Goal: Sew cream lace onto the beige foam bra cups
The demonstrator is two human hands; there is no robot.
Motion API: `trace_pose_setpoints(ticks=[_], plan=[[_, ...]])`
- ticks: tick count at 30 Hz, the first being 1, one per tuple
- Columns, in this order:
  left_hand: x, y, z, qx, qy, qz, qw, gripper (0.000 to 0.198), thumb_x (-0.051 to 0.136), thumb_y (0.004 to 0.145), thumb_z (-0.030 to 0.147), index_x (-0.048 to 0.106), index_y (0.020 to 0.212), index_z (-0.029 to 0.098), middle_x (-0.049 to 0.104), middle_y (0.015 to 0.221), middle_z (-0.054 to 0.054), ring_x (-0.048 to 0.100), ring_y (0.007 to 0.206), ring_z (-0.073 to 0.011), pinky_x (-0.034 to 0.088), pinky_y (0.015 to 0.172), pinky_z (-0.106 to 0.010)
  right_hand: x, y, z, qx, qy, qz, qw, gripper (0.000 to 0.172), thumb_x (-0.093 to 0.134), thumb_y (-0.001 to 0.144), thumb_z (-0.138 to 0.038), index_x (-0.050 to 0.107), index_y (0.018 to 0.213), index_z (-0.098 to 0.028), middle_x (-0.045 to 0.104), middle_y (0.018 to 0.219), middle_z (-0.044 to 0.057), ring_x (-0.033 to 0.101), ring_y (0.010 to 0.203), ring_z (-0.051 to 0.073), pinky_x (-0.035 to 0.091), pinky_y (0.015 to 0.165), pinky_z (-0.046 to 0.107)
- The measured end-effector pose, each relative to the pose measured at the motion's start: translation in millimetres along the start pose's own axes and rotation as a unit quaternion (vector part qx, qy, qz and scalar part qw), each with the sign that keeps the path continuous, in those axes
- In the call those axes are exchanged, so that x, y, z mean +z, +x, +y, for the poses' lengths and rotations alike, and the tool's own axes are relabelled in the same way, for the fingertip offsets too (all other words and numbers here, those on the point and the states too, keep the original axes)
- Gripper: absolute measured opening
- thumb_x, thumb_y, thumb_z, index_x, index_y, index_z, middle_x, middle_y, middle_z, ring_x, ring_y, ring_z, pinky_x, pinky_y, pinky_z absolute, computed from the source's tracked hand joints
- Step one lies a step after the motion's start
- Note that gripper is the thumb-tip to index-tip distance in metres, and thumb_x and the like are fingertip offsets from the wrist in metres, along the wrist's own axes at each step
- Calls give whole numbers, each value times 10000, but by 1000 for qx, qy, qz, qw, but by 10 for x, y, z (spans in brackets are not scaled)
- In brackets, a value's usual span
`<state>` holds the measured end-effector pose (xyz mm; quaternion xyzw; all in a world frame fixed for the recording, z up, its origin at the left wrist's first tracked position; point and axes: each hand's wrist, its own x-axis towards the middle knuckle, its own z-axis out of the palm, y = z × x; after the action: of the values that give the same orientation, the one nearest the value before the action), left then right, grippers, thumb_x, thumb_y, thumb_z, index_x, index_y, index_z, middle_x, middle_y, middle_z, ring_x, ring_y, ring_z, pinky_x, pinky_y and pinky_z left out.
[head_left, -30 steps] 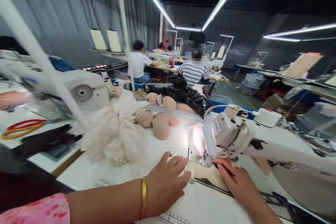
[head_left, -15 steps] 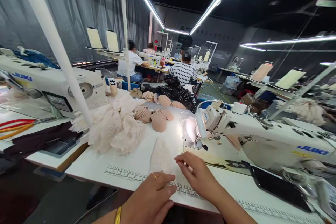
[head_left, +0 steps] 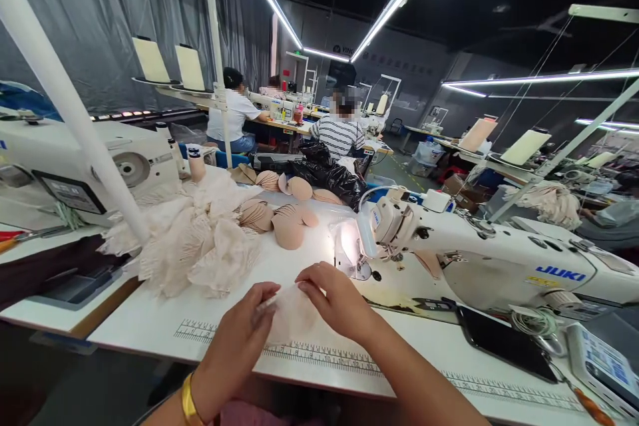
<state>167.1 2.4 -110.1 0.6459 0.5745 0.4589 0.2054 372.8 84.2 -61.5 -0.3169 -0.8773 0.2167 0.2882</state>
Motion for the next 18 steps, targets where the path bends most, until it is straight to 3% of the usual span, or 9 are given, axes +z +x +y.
trace_pose_setpoints(ticks=[4,8,11,14,16,17,18], plan=[[-92,229,150,-149,-184,-47,971,474,657,870,678,704,950,214,769,862,-40,703,759,-236,567,639,-298,-110,-200,53,138,200,18,970,192,503,1075,-300,640,960,-230,622,835,-20,569,772,165,443,707,279],[33,364,230,-229,-246,-74,939,583,722,762,772,622,744,198,594,639,13,509,574,-163,405,522,-249,-17,-311,108,195,248,71,946,272,554,1029,-454,626,900,-226,557,824,-16,534,808,182,434,742,299],[106,438,226,-240,-209,-112,941,621,706,736,800,530,658,210,504,621,19,452,595,-168,362,545,-262,56,-337,95,213,310,138,916,340,618,978,-546,647,884,-221,612,918,19,549,897,199,455,827,321],[117,533,218,-227,-121,-180,950,673,582,768,869,390,625,240,386,601,34,369,588,-161,298,550,-272,81,-340,97,253,481,146,827,413,697,906,-605,574,804,-224,571,756,-11,527,750,170,448,732,289],[109,620,222,-169,-26,-221,960,659,414,865,861,319,636,250,349,600,36,358,583,-163,294,562,-281,76,-344,128,289,557,121,769,466,730,860,-659,568,849,-223,557,712,-27,506,652,146,419,651,269],[101,673,228,-132,28,-231,964,641,333,913,829,304,639,250,352,595,34,374,578,-168,304,568,-286,71,-349,153,301,561,105,764,500,730,852,-694,589,910,-218,587,739,-21,512,629,138,415,634,267],[89,735,236,-98,80,-235,964,623,285,949,787,307,638,248,368,585,31,397,571,-174,314,572,-292,65,-356,183,303,541,93,779,538,735,841,-720,606,970,-214,615,777,-12,531,625,136,424,632,270]])
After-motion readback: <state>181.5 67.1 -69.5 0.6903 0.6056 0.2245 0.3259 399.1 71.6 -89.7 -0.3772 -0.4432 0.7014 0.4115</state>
